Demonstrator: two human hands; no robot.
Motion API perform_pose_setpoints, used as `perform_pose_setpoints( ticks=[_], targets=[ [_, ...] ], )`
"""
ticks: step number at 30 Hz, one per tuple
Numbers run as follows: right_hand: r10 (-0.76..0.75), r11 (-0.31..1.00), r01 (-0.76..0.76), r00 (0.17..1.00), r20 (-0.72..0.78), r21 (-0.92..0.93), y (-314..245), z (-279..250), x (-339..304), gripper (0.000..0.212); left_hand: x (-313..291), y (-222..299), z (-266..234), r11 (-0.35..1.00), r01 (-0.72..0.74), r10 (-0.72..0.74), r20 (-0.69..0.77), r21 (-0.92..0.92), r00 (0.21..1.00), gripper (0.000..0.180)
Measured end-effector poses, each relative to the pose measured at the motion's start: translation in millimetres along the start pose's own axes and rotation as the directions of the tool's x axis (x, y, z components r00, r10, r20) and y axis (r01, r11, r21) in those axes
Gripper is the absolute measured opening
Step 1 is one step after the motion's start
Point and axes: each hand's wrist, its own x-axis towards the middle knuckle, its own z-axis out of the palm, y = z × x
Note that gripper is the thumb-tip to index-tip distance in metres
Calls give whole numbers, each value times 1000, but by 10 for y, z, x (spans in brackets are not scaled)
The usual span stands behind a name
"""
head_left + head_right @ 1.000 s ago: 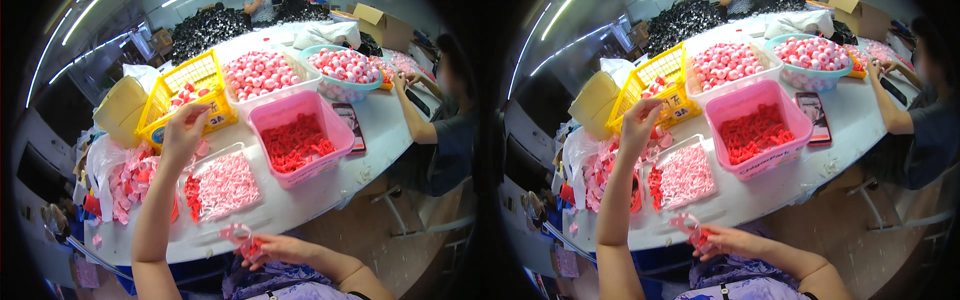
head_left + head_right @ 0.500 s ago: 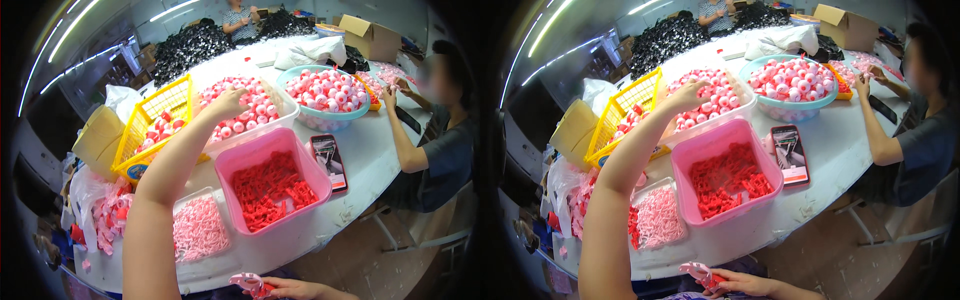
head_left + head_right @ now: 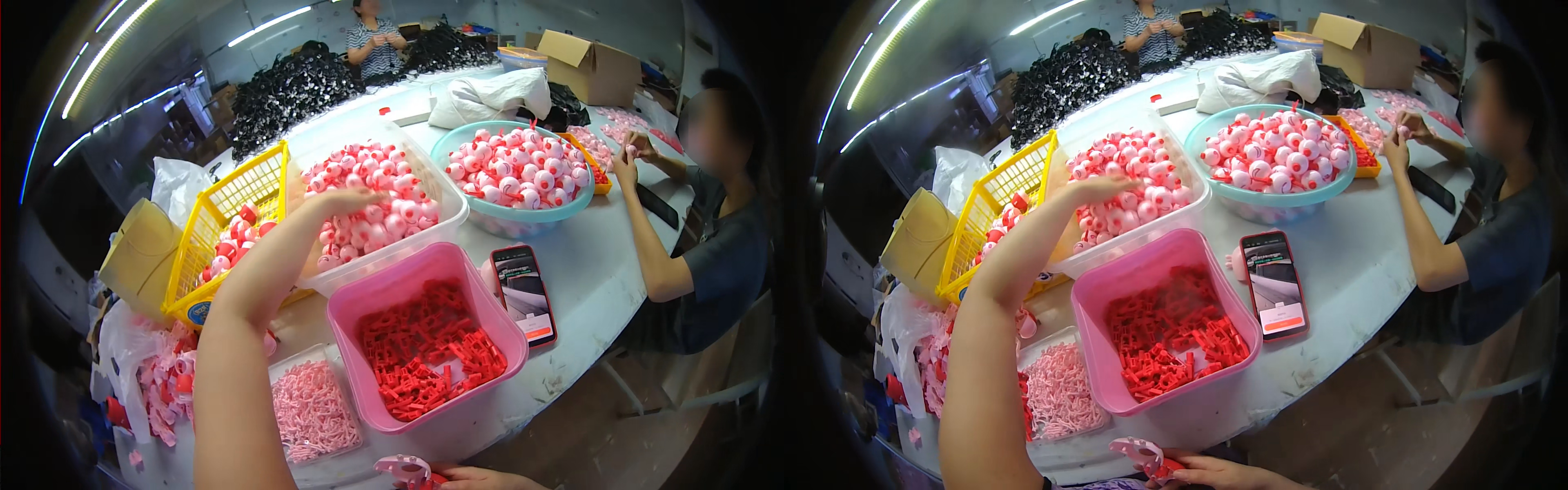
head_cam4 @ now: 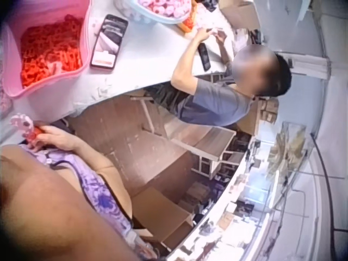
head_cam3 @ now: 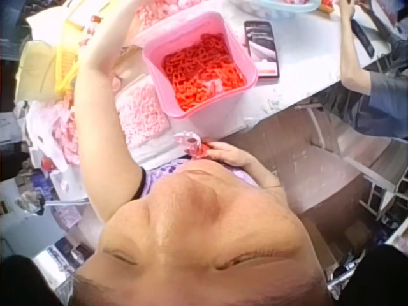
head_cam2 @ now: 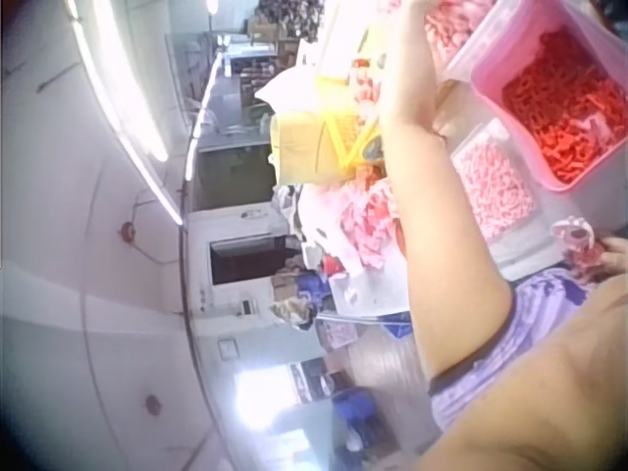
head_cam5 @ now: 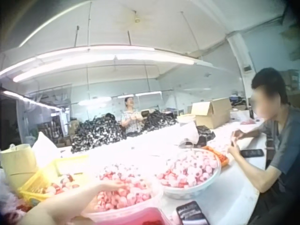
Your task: The person assembles small pink and white plastic toys at a workbench. They pick up a pink plastic base, insert a white spherical head, and attach red plastic limbs and accessories. The person handles the components one by one, snapping them together to form a complete figure.
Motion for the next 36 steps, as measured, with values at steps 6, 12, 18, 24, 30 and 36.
perform_pose_setpoints(
  ticks=[6, 12, 18, 24, 30, 36],
  targets=[
    [32, 999, -31, 999, 33, -29, 8, -94, 9, 60, -118, 253, 251, 946, -21, 38, -47, 324, 998, 94],
    [54, 998, -54, 998, -17, -36, -11, 13, -13, 52, -267, 291, 196, 999, -13, 3, 196, 45, 981, 84],
    [112, 994, -110, 989, 95, -27, 296, -323, 2, 58, -273, 262, 275, 959, 65, -162, 349, 274, 923, 98],
    [25, 996, -15, 993, 111, -89, 288, -194, 83, 57, 260, -498, 468, 920, -90, -65, 375, 382, 925, 82],
    [43, 996, -35, 993, 111, -76, 293, -236, 0, 57, -217, 123, 397, 913, -128, 18, 275, 388, 961, 60],
    [9, 996, 1, 995, 99, -92, 330, -240, -10, 56, -419, 48, 371, 954, -99, 73, 103, 284, 992, 55]
  ],
)
